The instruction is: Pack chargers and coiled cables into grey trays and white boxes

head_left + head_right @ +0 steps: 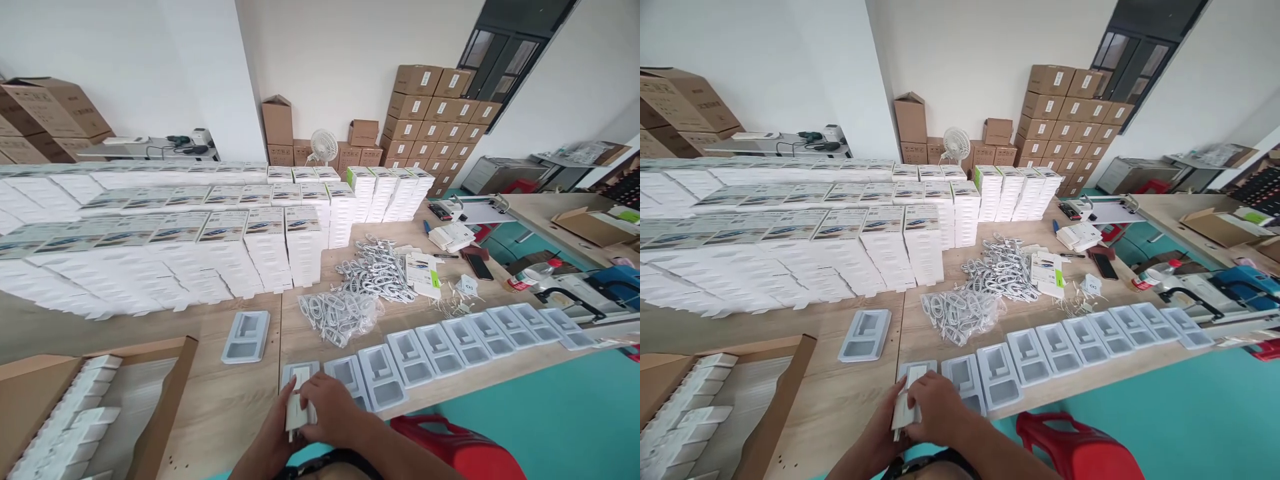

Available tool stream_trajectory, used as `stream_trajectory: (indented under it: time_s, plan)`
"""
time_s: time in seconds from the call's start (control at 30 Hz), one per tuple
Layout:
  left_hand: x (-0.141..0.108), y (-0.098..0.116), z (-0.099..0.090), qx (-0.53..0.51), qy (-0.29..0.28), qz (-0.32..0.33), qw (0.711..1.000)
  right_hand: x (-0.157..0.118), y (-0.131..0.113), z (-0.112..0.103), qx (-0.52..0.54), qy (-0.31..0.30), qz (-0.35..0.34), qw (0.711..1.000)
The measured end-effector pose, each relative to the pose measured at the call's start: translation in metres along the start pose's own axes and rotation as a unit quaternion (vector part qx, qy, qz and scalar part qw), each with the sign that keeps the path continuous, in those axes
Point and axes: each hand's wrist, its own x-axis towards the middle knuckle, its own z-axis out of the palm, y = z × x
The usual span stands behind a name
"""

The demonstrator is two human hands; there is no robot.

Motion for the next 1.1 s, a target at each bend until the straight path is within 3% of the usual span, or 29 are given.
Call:
stream_trajectory:
  time_s: [0.2,0.3,0.4,0.63,0.77,0.9,1.0,1.1]
  plan:
    - [0.017,-0.018,0.010,0.019,0.010,-0.017,1.000,-0.020,0.068,-0.036,-0.007,0.063,0.106,0.992]
    - [0.024,-0.026,0.017,0.014,0.013,-0.015,1.000,-0.021,0.103,-0.044,-0.032,0.038,0.097,0.994]
    - [0.029,-0.034,0.027,0.016,0.011,-0.016,1.000,-0.018,0.122,-0.038,-0.053,-0.003,0.062,0.997]
    - [0.033,-0.044,0.042,0.040,0.032,-0.004,0.999,-0.022,0.120,-0.026,-0.058,0.001,0.054,0.997]
    - [0.031,-0.046,0.050,0.060,0.034,0.033,0.997,-0.034,0.100,-0.038,-0.021,0.015,0.051,0.998]
    - [0.034,-0.051,0.066,0.085,0.016,0.051,0.995,-0.044,0.086,-0.055,-0.006,-0.023,0.002,1.000]
    - [0.039,-0.054,0.077,0.103,0.013,0.042,0.994,-0.049,0.096,-0.072,-0.027,-0.031,0.013,0.999]
    - [0.042,-0.054,0.083,0.111,0.019,0.037,0.993,-0.055,0.123,-0.092,-0.057,-0.008,0.060,0.997]
